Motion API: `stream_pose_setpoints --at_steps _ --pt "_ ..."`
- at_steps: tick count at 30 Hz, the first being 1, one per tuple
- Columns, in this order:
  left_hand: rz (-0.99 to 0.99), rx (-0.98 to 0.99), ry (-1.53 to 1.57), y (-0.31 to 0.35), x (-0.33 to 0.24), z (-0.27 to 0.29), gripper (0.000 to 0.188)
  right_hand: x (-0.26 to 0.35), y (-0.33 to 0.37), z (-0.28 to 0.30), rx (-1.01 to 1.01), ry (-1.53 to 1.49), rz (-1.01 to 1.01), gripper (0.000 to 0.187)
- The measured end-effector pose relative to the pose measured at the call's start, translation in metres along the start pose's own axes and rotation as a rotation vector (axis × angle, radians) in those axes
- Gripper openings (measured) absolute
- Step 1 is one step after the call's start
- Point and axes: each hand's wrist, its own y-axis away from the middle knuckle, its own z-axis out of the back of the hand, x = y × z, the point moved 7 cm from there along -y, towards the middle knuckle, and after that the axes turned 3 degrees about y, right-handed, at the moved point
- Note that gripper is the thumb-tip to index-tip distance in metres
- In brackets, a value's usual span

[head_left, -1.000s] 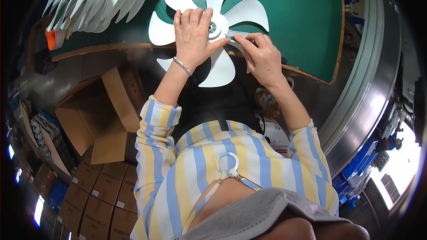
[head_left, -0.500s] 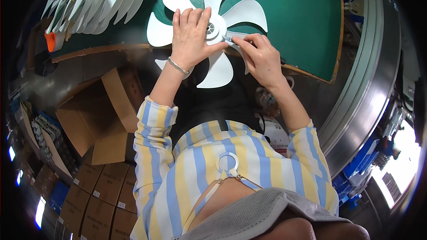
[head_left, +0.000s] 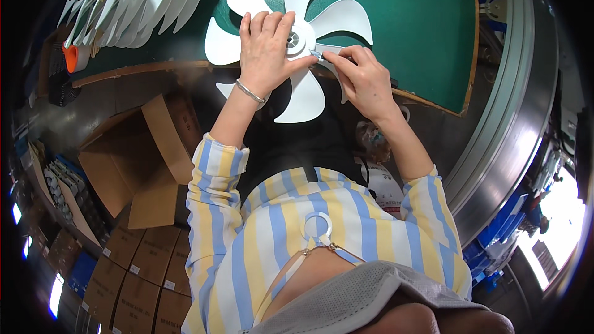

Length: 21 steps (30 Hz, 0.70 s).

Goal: Assembling plastic fan blades onto a central hub at a factory assembly station.

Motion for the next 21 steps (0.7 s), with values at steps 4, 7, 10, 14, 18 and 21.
stream_pose_setpoints --at_steps 4,7,10,14,18,21 --pt "-0.002 -0.013 0.008 0.000 -0.001 0.000 0.080 0.001 0.000 0.000 0.001 0.016 -0.002 0.031" --pt "0.005 -0.012 0.012 -0.001 -0.002 0.000 0.077 0.002 0.000 0.001 -0.010 0.027 -0.002 0.032" --pt "0.012 -0.014 0.014 -0.001 -0.002 0.001 0.077 0.003 -0.001 0.002 -0.009 0.029 -0.008 0.034" --pt "0.017 -0.015 0.014 -0.001 -0.001 0.000 0.077 0.003 0.002 0.000 0.008 0.048 -0.033 0.037" --pt "0.018 -0.009 0.015 -0.001 -0.002 -0.001 0.079 0.003 0.002 0.007 -0.048 0.112 -0.049 0.038" --pt "0.013 0.028 0.054 0.000 0.000 -0.002 0.081 -0.003 0.001 0.015 -0.078 0.104 -0.083 0.038"
